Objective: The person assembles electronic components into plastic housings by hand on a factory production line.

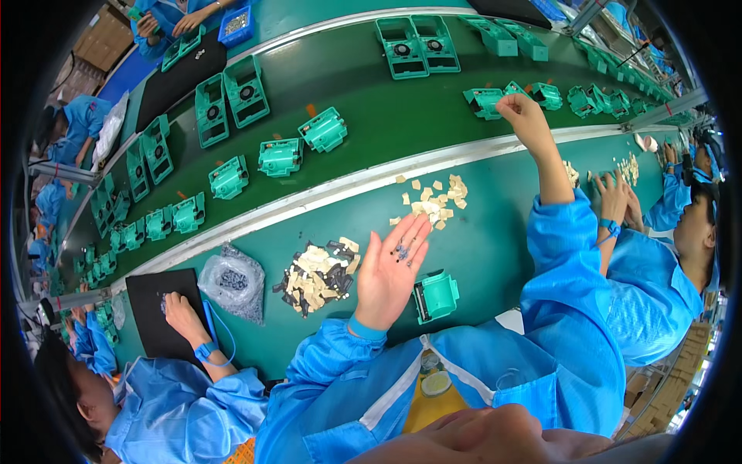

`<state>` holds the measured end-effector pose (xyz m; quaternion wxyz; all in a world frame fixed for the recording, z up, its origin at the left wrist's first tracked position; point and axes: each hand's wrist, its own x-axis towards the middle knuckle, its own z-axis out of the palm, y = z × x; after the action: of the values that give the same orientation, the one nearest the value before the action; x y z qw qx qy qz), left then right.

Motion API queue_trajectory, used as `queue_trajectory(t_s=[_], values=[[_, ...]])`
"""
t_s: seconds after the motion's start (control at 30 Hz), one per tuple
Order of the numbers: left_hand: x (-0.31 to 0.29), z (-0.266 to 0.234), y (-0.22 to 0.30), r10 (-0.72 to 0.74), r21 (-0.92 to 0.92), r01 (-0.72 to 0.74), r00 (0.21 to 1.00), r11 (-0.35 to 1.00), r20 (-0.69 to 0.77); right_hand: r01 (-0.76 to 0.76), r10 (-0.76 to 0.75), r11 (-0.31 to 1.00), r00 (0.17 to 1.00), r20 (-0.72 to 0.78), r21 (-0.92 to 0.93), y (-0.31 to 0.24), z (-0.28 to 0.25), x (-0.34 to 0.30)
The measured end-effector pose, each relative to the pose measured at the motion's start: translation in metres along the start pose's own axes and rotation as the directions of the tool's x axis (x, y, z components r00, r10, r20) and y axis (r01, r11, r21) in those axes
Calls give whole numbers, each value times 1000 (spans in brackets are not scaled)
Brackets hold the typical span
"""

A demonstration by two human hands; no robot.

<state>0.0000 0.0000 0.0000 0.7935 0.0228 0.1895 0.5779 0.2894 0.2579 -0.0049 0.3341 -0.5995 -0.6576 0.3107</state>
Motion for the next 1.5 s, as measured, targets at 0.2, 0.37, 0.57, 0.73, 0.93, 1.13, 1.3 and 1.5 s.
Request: queue_trajectory(t_s=[0.2, 0.37, 0.57, 0.73, 0.93, 1.13, 1.3, 1.5], values=[[-4, -5, 13, 20, 0, -20, 999, 1000, -48, -7, 17, 998, 990, 142, -66, 15, 19, 29], [-6, -15, 21, 4, 17, -4, 999, 1000, -47, 17, 4, 990, 989, 147, -137, 16, 32, 33], [-9, -22, 28, -6, 15, 6, 999, 1000, -48, 52, -14, 980, 982, 190, -192, 14, 42, 32], [-12, -25, 31, -5, 25, 6, 999, 1000, -44, 62, -10, 968, 978, 207, -243, 7, 51, 27], [-16, -28, 34, -1, 21, 1, 999, 1000, -46, 41, 11, 961, 982, 186, -273, -3, 59, 24], [-18, -39, 39, 6, 14, -5, 999, 1000, -38, -9, 59, 980, 967, 246, -201, -6, 69, 25], [-19, -52, 45, 3, 7, -2, 1000, 1000, -31, -27, 87, 974, 962, 259, -225, -4, 81, 24], [-22, -60, 48, 1, -4, -1, 1000, 1000, -28, 26, 74, 935, 962, 264, -354, -10, 94, 24]])
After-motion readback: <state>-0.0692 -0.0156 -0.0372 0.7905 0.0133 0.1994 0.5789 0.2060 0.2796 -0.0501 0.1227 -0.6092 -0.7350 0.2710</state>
